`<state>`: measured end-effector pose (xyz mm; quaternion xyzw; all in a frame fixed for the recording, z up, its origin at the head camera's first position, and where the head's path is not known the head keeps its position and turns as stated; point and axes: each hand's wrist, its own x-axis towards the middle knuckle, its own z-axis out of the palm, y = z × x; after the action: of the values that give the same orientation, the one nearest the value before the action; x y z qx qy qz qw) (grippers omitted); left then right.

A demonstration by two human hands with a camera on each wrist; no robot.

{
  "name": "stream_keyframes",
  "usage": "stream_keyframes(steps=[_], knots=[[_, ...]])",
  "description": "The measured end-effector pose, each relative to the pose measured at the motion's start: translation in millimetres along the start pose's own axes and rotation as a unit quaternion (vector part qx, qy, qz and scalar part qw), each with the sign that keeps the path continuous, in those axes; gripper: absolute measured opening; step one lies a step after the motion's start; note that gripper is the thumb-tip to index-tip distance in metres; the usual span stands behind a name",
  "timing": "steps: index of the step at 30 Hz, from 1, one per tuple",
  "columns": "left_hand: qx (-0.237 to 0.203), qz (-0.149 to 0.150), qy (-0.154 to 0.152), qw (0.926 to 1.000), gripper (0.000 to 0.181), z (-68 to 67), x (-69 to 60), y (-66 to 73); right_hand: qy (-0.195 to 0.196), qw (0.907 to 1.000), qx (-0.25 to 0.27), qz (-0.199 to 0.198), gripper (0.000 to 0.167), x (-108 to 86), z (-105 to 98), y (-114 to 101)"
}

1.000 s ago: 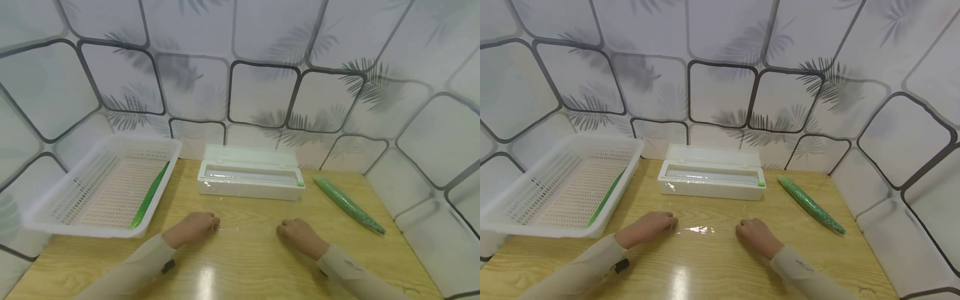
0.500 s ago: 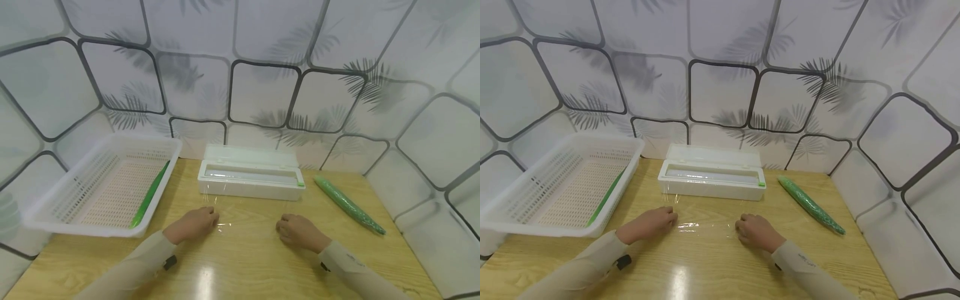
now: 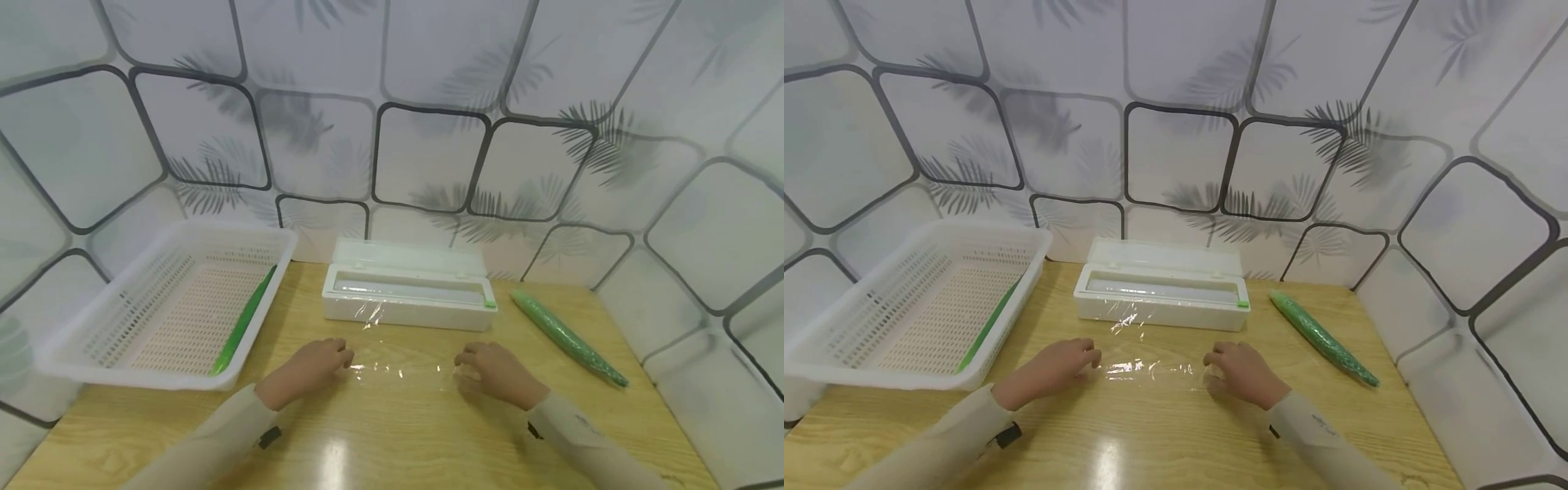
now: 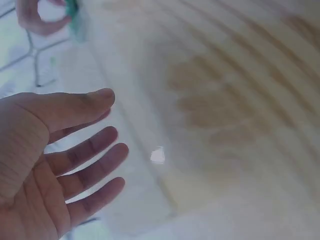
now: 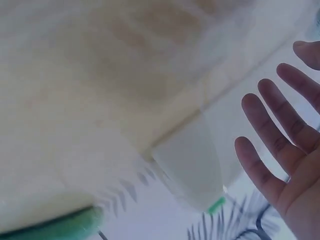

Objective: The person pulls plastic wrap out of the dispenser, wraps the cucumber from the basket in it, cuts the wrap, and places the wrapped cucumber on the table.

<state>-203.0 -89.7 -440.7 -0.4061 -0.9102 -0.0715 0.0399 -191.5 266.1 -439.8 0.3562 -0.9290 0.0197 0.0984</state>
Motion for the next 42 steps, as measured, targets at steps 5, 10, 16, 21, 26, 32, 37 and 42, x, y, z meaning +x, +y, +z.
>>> stream_keyframes(steps=[5,10,16,21,26,32,37,42], knots=[[0.047,0.01,0.017,0.9987,0.026,-41.2,-23.5,20.5,0.092,0.9953,0.022,0.022,0.015,22.9,-30.5,23.7],[0.069,-0.008,0.005,0.9976,0.028,-99.3,-42.5,24.1,0.139,0.9812,0.033,0.13,0.013,55.4,-47.4,66.6],[0.08,-0.078,-0.022,0.9935,0.024,-164.0,-31.6,-24.3,0.114,0.9584,0.05,0.257,0.021,68.7,-32.5,114.8],[0.042,-0.168,-0.052,0.9836,0.024,-169.4,-10.9,-95.2,0.078,0.9502,0.04,0.299,0.028,57.4,-10.2,135.5],[-0.178,-0.304,-0.125,0.9276,0.047,-135.1,1.0,-154.6,0.074,0.9481,0.029,0.308,0.03,52.1,-0.1,138.6],[-0.355,-0.41,-0.2,0.816,0.079,-94.5,-1.8,-174.7,0.09,0.955,0.013,0.282,0.032,56.7,7.7,140.2],[-0.326,-0.418,-0.225,0.8175,0.067,-68.0,-10.2,-174.8,0.085,0.9599,-0.02,0.267,0.034,63.4,16.0,140.1],[-0.33,-0.417,-0.23,0.8148,0.066,-52.1,-18.9,-181.0,0.067,0.9611,-0.056,0.262,0.033,69.0,16.0,136.2]])
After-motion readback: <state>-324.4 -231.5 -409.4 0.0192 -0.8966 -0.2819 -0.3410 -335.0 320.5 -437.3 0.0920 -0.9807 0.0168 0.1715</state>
